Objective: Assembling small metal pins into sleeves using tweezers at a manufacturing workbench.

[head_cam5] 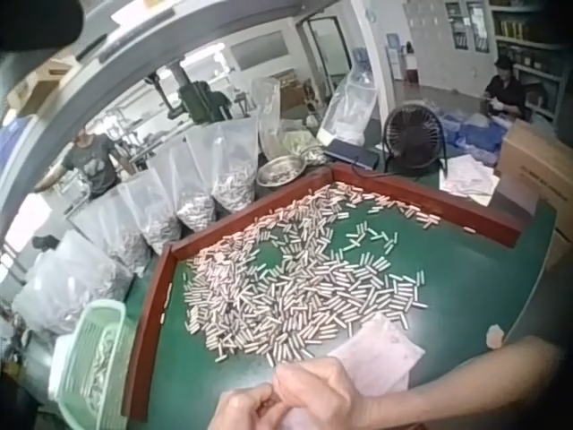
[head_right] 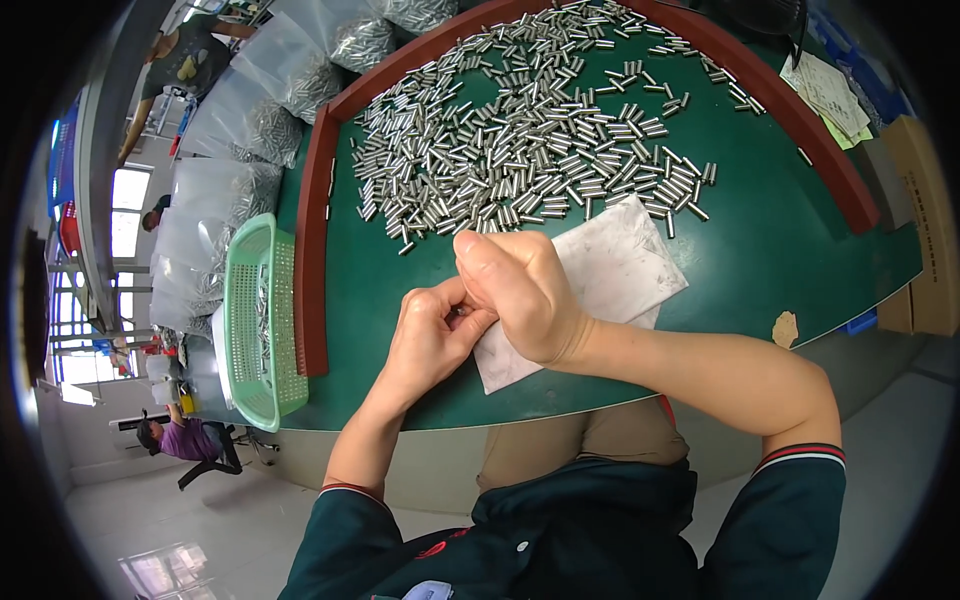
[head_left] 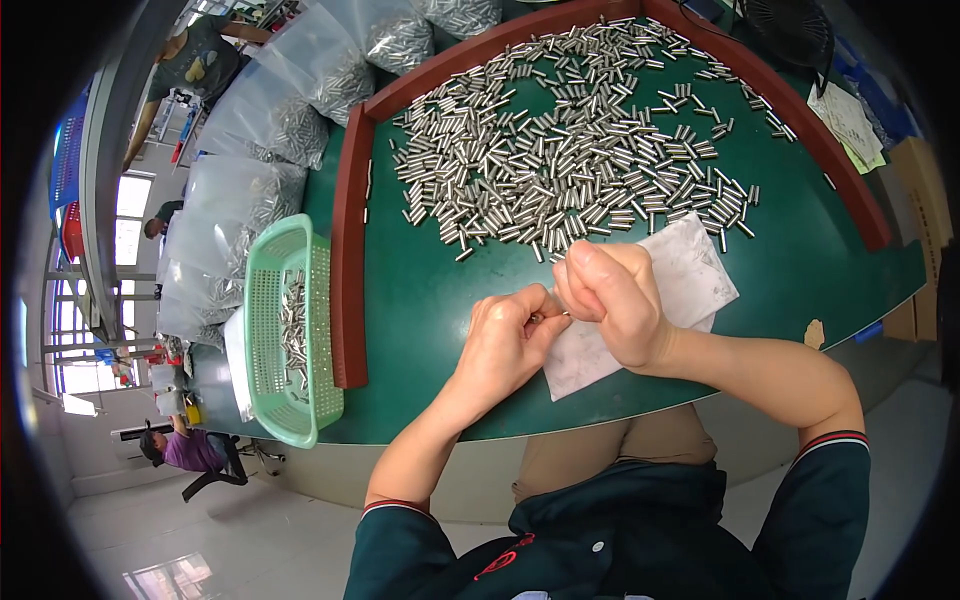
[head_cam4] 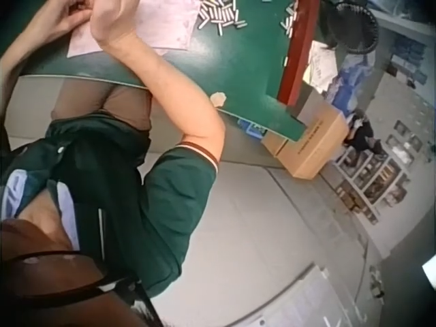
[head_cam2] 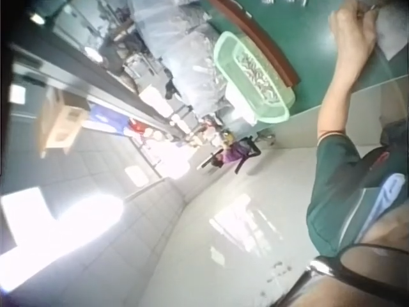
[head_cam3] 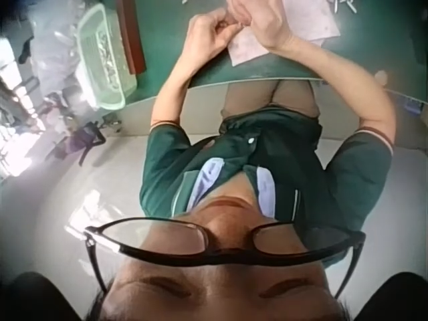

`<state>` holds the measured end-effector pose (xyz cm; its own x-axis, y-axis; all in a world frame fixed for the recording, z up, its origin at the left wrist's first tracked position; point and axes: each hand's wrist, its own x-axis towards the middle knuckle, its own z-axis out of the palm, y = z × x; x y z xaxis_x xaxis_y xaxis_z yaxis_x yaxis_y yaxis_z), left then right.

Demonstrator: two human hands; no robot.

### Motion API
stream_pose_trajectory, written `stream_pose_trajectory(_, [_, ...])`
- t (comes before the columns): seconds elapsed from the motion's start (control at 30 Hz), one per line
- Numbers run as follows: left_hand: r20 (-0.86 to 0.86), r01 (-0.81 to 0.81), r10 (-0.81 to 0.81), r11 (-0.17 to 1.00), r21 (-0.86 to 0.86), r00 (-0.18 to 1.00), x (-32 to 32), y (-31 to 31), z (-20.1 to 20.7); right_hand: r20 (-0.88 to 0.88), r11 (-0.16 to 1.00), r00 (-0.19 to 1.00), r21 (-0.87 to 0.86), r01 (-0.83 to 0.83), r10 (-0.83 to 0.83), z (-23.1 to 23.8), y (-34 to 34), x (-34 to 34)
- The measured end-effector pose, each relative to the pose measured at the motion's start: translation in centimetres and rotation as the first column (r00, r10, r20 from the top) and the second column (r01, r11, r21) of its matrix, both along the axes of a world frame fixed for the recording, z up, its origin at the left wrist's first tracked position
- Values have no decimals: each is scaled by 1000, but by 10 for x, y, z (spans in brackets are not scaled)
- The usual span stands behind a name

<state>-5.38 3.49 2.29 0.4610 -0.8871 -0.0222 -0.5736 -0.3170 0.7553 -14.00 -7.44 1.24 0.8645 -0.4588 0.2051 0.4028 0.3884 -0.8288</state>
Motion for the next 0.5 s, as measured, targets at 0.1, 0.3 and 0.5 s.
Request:
stream_pose_trajectory(0.1, [14,0,0,999,32,1000,3,1,-1,13,998,999,46,-40,39,-4,-2,1])
stream_pose_trajectory(0.3, [-588,-78,25,995,-66,809,26,15,-14,-16,999,1000,45,-23,24,-5,-2,0])
stream_pose_trajectory(0.5, [-928,-207,9,975,-74,373,38,12,-10,-23,991,997,121,-65,69,-3,-6,1])
